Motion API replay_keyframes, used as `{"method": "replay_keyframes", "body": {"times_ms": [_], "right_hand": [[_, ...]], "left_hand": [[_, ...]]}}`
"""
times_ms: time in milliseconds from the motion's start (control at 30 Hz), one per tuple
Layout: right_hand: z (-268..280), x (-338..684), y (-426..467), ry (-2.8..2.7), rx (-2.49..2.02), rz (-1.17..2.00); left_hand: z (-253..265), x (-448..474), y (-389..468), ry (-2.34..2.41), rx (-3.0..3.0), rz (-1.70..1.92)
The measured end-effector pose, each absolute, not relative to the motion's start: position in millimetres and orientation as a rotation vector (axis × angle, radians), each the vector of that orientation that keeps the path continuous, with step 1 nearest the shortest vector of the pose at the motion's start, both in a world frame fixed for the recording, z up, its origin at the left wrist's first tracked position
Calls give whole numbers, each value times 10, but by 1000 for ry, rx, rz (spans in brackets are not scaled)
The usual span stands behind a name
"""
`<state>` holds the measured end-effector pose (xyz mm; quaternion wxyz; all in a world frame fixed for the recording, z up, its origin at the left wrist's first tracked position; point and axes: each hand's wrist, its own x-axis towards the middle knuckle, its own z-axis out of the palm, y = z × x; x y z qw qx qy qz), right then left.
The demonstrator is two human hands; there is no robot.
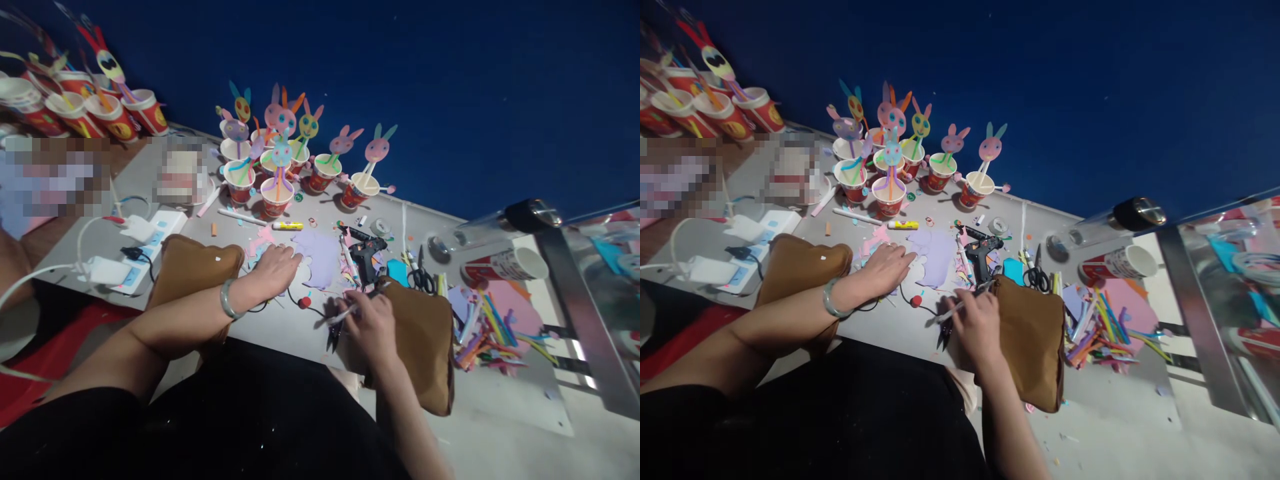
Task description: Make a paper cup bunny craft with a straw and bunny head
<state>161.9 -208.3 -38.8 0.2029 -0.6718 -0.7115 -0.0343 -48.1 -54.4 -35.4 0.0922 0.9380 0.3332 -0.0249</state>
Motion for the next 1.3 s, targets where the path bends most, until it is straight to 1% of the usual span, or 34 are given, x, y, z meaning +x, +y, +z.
{"method": "replay_keyframes", "body": {"times_ms": [133,200,333,467,633,1067,1167,1300], "right_hand": [[-300,2205,-2124,-1709,-2146,-276],[-293,2514,-2068,-1656,-2218,-271],[-359,3021,-1793,-1716,-2324,-149],[-437,3286,-1453,-1810,-2348,63],[-494,3368,-1231,-1835,-2344,163],[-473,3309,-1177,-1680,-2334,216],[-442,3288,-1209,-1582,-2331,180],[-389,3311,-1284,-1346,-2330,19]], "left_hand": [[-287,-462,-554,960,2774,-78],[-262,-443,-554,926,2751,-75],[-286,-423,-575,661,2740,12],[-365,-423,-638,313,2782,124],[-438,-414,-685,274,2839,179],[-523,-398,-691,452,2890,155],[-546,-395,-707,421,2914,219],[-564,-392,-726,399,2947,296]]}}
